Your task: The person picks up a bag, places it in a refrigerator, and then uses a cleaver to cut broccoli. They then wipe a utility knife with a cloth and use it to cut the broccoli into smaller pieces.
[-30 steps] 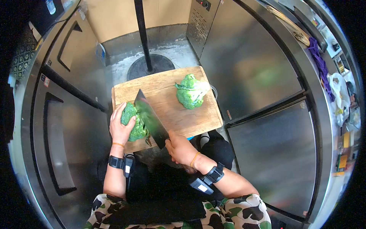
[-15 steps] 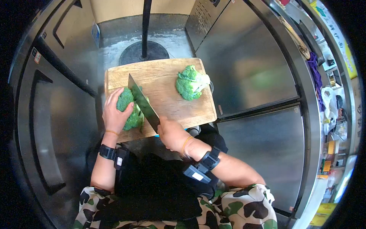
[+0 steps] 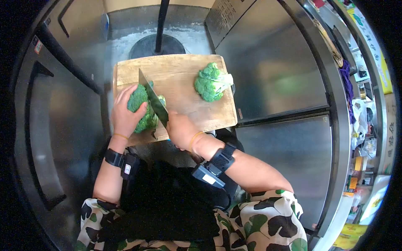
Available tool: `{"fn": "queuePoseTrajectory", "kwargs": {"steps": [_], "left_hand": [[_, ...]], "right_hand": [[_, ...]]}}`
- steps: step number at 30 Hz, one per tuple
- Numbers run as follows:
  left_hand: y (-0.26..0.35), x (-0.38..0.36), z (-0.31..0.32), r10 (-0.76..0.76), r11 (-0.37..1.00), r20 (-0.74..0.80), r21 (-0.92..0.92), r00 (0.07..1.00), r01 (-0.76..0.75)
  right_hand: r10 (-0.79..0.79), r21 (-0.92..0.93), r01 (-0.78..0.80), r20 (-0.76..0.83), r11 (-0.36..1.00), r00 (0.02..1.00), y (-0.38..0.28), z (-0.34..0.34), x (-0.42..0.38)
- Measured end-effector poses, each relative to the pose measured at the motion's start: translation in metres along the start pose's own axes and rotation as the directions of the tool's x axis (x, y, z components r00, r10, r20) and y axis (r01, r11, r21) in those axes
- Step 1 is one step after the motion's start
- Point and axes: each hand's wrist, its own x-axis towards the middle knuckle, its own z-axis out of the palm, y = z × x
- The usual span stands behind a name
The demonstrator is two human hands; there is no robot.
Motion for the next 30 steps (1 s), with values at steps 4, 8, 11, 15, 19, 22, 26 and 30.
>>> {"fn": "queuePoseTrajectory", "kwargs": {"steps": [4,8,11,15,19,22,26,30], "left_hand": [[0.005,-0.001,-0.001,-0.003,1.000,-0.018,0.029,1.000,0.003],[0.003,0.002,0.001,0.002,1.000,-0.057,0.010,0.998,-0.002],[0.001,-0.002,0.003,-0.002,1.000,-0.046,-0.006,0.999,0.002],[-0.001,-0.001,0.003,0.026,1.000,-0.046,0.002,0.999,-0.026],[0.007,-0.005,0.006,0.061,0.993,-0.049,0.100,0.997,-0.056],[0.011,-0.005,0.008,0.073,0.992,-0.029,0.105,0.997,-0.069],[0.008,-0.008,0.012,0.078,0.994,-0.035,0.079,0.996,-0.075],[0.003,-0.011,-0.003,-0.022,0.996,-0.053,-0.091,0.998,0.017]], "right_hand": [[-0.206,-0.227,0.165,-0.168,0.960,0.964,0.034,0.024,0.009],[-0.174,-0.215,0.118,-0.264,0.969,0.949,0.037,0.054,0.021],[-0.170,-0.239,0.114,-0.231,0.964,0.958,0.040,0.050,0.021],[-0.156,-0.302,0.103,-0.157,0.948,0.975,0.025,0.022,0.021],[-0.137,-0.349,0.063,-0.194,0.935,0.971,0.038,0.048,0.047],[-0.035,-0.305,-0.037,-0.226,0.952,0.973,0.036,0.055,0.054],[-0.109,-0.301,0.024,-0.267,0.953,0.957,0.052,0.059,0.058],[-0.152,-0.156,0.110,-0.291,0.982,0.944,0.075,0.051,0.071]]}}
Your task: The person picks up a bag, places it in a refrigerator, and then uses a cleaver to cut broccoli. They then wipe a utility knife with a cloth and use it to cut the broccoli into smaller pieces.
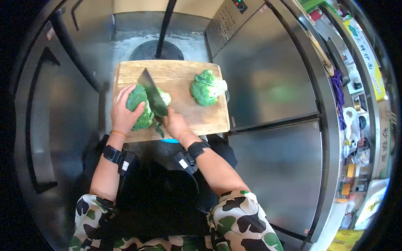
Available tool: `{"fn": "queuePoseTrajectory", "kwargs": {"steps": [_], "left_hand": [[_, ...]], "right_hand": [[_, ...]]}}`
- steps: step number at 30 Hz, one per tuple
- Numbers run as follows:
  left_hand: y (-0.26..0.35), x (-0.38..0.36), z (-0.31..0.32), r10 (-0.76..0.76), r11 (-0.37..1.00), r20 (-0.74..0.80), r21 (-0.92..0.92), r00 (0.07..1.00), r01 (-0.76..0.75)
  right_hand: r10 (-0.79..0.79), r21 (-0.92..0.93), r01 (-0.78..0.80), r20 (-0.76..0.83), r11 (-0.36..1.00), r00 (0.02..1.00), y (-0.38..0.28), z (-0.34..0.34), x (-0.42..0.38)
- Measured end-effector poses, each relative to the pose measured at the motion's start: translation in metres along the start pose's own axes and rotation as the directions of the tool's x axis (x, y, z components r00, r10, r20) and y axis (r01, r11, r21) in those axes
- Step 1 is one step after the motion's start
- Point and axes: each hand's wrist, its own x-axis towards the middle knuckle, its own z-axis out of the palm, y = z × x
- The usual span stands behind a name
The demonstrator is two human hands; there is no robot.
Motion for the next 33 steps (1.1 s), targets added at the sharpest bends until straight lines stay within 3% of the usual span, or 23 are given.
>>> {"fn": "queuePoseTrajectory", "kwargs": {"steps": [1,2,5,6,8,9,12,15,17,19,21,23,25,27,29,30,31,33], "left_hand": [[-0.005,0.000,-0.006,-0.039,0.997,-0.006,-0.074,0.999,0.039],[-0.011,-0.001,-0.013,-0.057,0.991,0.017,-0.119,0.998,0.058],[-0.019,-0.004,-0.027,-0.051,0.997,0.029,-0.063,0.998,0.053],[-0.020,-0.008,-0.033,-0.122,0.991,0.056,-0.045,0.991,0.125],[-0.024,-0.016,-0.037,-0.206,0.969,0.045,-0.132,0.978,0.210],[-0.026,-0.020,-0.041,-0.247,0.953,0.050,-0.169,0.968,0.251],[-0.014,-0.030,-0.046,-0.362,0.902,0.126,-0.205,0.924,0.381],[-0.029,-0.037,-0.034,-0.387,0.878,0.066,-0.278,0.920,0.389],[-0.025,-0.032,-0.032,-0.467,0.815,0.061,-0.357,0.882,0.456],[-0.020,-0.024,-0.033,-0.573,0.663,0.099,-0.526,0.813,0.532],[-0.016,-0.014,-0.041,-0.566,0.504,0.208,-0.679,0.798,0.535],[-0.010,0.006,-0.048,-0.510,0.484,0.229,-0.720,0.829,0.497],[-0.001,0.036,-0.051,-0.422,0.566,0.212,-0.698,0.881,0.440],[0.018,0.066,-0.044,-0.302,0.784,0.115,-0.535,0.947,0.314],[0.018,0.091,-0.029,-0.087,0.993,0.042,-0.075,0.995,0.090],[0.019,0.103,-0.018,0.113,0.966,0.023,0.232,0.993,-0.115],[0.024,0.110,-0.007,0.242,0.869,0.090,0.422,0.966,-0.257],[0.020,0.112,0.020,0.264,0.693,0.272,0.613,0.925,-0.378]], "right_hand": [[0.003,0.080,-0.003,0.005,0.997,1.000,0.005,-0.002,0.004],[-0.137,-0.008,0.137,-0.156,0.991,0.978,0.021,0.009,0.009],[-0.249,-0.115,0.222,-0.344,0.968,0.906,0.042,0.007,0.018],[-0.090,0.084,0.119,-0.291,0.989,0.952,0.030,-0.007,0.012],[0.169,0.432,-0.119,-0.080,0.894,0.982,0.002,-0.038,-0.004],[0.159,0.584,-0.083,-0.079,0.808,0.984,0.008,-0.034,-0.002],[0.088,0.814,-0.063,0.015,0.578,0.996,0.018,-0.033,-0.002],[0.059,0.935,-0.081,0.065,0.344,0.996,0.012,-0.035,-0.003],[0.065,0.960,-0.079,0.064,0.269,0.996,0.010,-0.041,-0.004],[0.072,0.974,-0.074,0.060,0.215,0.996,0.012,-0.053,-0.003],[0.079,0.984,-0.074,0.062,0.162,0.995,0.016,-0.067,-0.007],[0.092,0.991,-0.076,0.066,0.114,0.994,0.021,-0.079,-0.013],[0.108,0.992,-0.076,0.065,0.098,0.992,0.027,-0.085,-0.017],[0.102,0.989,-0.057,0.043,0.137,0.994,0.034,-0.090,-0.020],[0.103,0.986,-0.034,0.017,0.164,0.995,0.040,-0.095,-0.023],[0.117,0.989,-0.042,0.025,0.145,0.993,0.040,-0.098,-0.025],[0.120,0.990,-0.042,0.026,0.135,0.992,0.041,-0.099,-0.025],[0.127,0.993,-0.044,0.030,0.109,0.991,0.042,-0.100,-0.024]]}}
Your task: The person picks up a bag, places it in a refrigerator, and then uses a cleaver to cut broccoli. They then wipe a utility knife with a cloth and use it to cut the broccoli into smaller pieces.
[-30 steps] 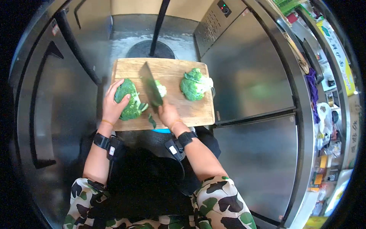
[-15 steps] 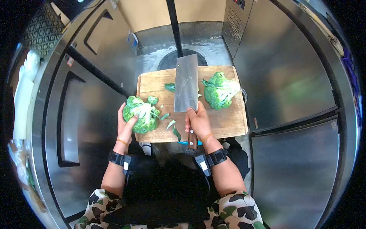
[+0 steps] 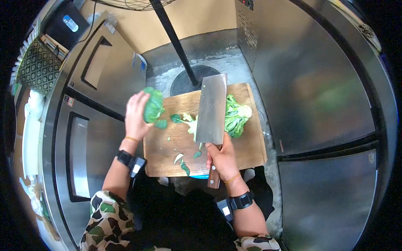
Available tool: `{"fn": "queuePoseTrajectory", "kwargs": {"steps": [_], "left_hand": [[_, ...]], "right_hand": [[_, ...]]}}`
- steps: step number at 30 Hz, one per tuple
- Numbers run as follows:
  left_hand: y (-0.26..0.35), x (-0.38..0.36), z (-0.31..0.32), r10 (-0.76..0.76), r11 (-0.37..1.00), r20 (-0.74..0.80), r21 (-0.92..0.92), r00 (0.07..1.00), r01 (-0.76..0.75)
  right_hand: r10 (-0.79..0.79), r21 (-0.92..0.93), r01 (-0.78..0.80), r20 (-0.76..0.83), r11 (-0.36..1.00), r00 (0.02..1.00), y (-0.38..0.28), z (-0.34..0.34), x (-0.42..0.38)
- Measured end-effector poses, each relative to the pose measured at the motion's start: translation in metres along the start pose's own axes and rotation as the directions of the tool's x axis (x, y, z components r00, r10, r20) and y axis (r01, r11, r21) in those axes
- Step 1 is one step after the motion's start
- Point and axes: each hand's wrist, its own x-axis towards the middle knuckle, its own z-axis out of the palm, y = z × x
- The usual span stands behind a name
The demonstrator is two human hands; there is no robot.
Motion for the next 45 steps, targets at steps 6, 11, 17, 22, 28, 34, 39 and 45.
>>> {"fn": "queuePoseTrajectory", "kwargs": {"steps": [6,11,17,22,28,34,39,45], "left_hand": [[0.038,-0.004,0.036,0.239,0.950,0.346,0.113,0.907,-0.293],[0.036,-0.020,0.033,0.235,0.940,0.376,0.148,0.896,-0.308],[0.037,-0.040,0.008,0.068,0.997,0.280,0.006,0.958,-0.072],[0.052,-0.077,0.012,-0.078,0.991,0.021,-0.111,0.997,0.080],[0.099,-0.107,0.035,0.073,0.910,0.143,-0.415,0.987,-0.007],[0.122,-0.061,0.040,0.056,0.964,0.153,-0.266,0.987,-0.013],[0.127,-0.059,0.069,-0.022,0.909,0.064,-0.414,0.998,0.047],[0.125,-0.058,0.056,-0.013,0.911,0.114,-0.408,0.993,0.059]], "right_hand": [[-0.015,0.062,0.013,0.042,0.998,0.999,0.003,0.000,0.001],[-0.065,0.070,0.059,0.086,0.996,0.994,-0.004,0.001,-0.001],[-0.151,0.075,0.146,0.065,0.986,0.986,-0.009,-0.005,-0.010],[-0.304,0.069,0.305,-0.029,0.950,0.952,-0.011,-0.009,-0.012],[-0.563,0.035,0.595,-0.286,0.803,0.776,-0.026,-0.018,-0.014],[-0.506,-0.264,0.436,-0.330,0.860,0.797,-0.018,-0.023,-0.050],[-0.527,-0.150,0.530,0.066,0.835,0.848,-0.069,-0.033,-0.117],[-0.790,-0.675,0.635,0.126,0.375,0.600,-0.187,-0.030,-0.227]]}}
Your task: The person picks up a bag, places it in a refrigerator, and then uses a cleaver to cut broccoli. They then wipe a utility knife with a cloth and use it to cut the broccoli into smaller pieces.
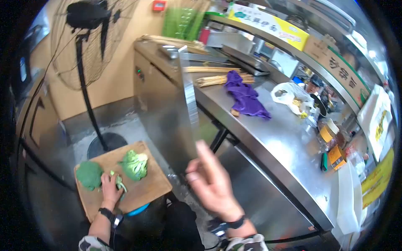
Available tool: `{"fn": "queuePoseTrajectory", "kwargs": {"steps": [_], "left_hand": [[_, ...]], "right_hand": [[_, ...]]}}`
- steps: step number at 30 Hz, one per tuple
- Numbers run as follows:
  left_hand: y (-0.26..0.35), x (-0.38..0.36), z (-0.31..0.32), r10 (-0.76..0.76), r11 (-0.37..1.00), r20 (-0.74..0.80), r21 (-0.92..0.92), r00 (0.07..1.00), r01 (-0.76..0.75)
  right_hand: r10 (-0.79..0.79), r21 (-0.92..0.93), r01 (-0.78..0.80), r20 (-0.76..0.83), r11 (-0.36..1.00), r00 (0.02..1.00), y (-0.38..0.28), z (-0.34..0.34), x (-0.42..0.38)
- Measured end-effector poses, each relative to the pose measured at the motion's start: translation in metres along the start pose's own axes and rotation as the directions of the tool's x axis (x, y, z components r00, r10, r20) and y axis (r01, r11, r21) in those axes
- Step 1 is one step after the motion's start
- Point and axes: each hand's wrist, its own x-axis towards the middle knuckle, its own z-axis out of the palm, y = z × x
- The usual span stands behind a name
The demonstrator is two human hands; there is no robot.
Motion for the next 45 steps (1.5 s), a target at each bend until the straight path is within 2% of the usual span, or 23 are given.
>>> {"fn": "queuePoseTrajectory", "kwargs": {"steps": [3,5,7,10,14,15,17,19,20,22,23,25,26,28,29,30,31,34,38,40,41,42,45], "left_hand": [[-0.020,-0.017,0.003,-0.069,0.994,-0.136,-0.090,0.988,0.057],[-0.020,-0.023,-0.014,-0.206,0.903,-0.077,-0.398,0.975,0.160],[-0.036,-0.035,-0.011,-0.305,0.457,0.066,-0.865,0.950,0.207],[-0.002,-0.055,-0.078,-0.282,-0.382,0.375,-0.888,0.883,0.255],[-0.015,-0.089,-0.090,-0.054,-0.753,0.447,-0.606,0.893,0.258],[-0.014,-0.094,-0.096,-0.035,-0.776,0.437,-0.579,0.899,0.252],[-0.008,-0.108,-0.107,0.007,-0.819,0.423,-0.517,0.906,0.248],[0.009,-0.116,-0.125,-0.024,-0.810,0.440,-0.535,0.898,0.240],[0.015,-0.119,-0.132,-0.032,-0.803,0.450,-0.543,0.893,0.245],[0.022,-0.130,-0.133,0.017,-0.789,0.420,-0.552,0.908,0.270],[0.025,-0.131,-0.130,0.076,-0.779,0.419,-0.541,0.905,0.316],[0.010,-0.139,-0.113,0.299,-0.812,0.428,-0.356,0.853,0.463],[0.038,-0.137,-0.127,-0.003,-0.735,0.620,-0.533,0.785,0.418],[0.013,-0.141,-0.106,0.315,-0.681,0.522,-0.457,0.792,0.572],[0.033,-0.144,-0.116,0.178,-0.555,0.626,-0.573,0.759,0.603],[0.048,-0.144,-0.117,0.148,-0.511,0.653,-0.593,0.743,0.623],[0.058,-0.146,-0.112,0.092,-0.473,0.666,-0.625,0.740,0.621],[0.034,-0.153,-0.092,0.521,-0.302,0.651,-0.465,0.552,0.832],[0.024,-0.141,-0.084,0.496,-0.112,0.690,-0.551,0.527,0.827],[0.011,-0.137,-0.085,0.460,-0.107,0.660,-0.624,0.595,0.774],[0.005,-0.135,-0.089,0.438,-0.117,0.651,-0.643,0.620,0.757],[-0.001,-0.134,-0.093,0.432,-0.128,0.638,-0.656,0.637,0.744],[-0.020,-0.127,-0.101,0.438,-0.152,0.615,-0.668,0.655,0.729]], "right_hand": [[-0.042,-0.520,-0.053,-0.169,0.853,0.985,-0.051,-0.041,0.001],[-0.112,-0.750,-0.092,-0.216,0.655,0.970,-0.070,-0.080,0.003],[-0.203,-0.916,-0.020,-0.110,0.401,0.973,-0.071,-0.137,0.006],[0.055,-0.916,-0.180,-0.172,0.359,0.984,-0.061,-0.236,0.005],[0.282,-0.958,-0.275,-0.242,0.082,0.928,-0.052,-0.285,0.006],[0.338,-0.955,-0.298,-0.279,0.005,0.899,-0.048,-0.292,0.006],[0.092,-0.980,-0.124,-0.139,-0.155,0.986,-0.027,-0.310,0.007],[-0.218,-0.983,0.023,0.063,-0.182,0.974,-0.043,-0.227,0.005],[-0.177,-0.958,0.008,-0.044,0.286,0.983,-0.058,-0.156,0.003],[-0.128,-0.757,0.162,0.105,0.633,0.986,-0.071,-0.026,-0.013],[0.051,-0.617,0.077,0.187,0.783,0.981,-0.087,0.036,-0.025],[-0.221,-0.364,0.429,0.492,0.827,0.842,-0.034,0.105,-0.040],[-0.378,-0.140,0.523,0.540,0.841,0.752,-0.001,0.139,-0.051],[-0.241,-0.059,0.324,0.548,0.944,0.801,0.014,0.178,-0.075],[-0.325,-0.087,0.414,0.482,0.906,0.813,0.040,0.199,-0.089],[0.008,-0.205,0.156,0.629,0.966,0.778,0.043,0.203,-0.096],[0.064,-0.335,0.179,0.602,0.925,0.796,0.063,0.211,-0.106],[0.013,-0.063,0.014,0.412,0.998,0.911,0.104,0.192,-0.150],[0.187,0.118,-0.205,0.148,0.972,0.971,0.110,0.092,-0.196],[0.477,-0.021,-0.476,0.014,0.879,0.879,0.052,0.006,-0.226],[0.635,0.133,-0.623,-0.087,0.771,0.767,0.020,-0.030,-0.246],[0.535,-0.133,-0.581,-0.269,0.803,0.801,0.012,-0.062,-0.274],[0.432,-0.107,-0.752,-0.762,0.651,0.482,-0.046,-0.113,-0.357]]}}
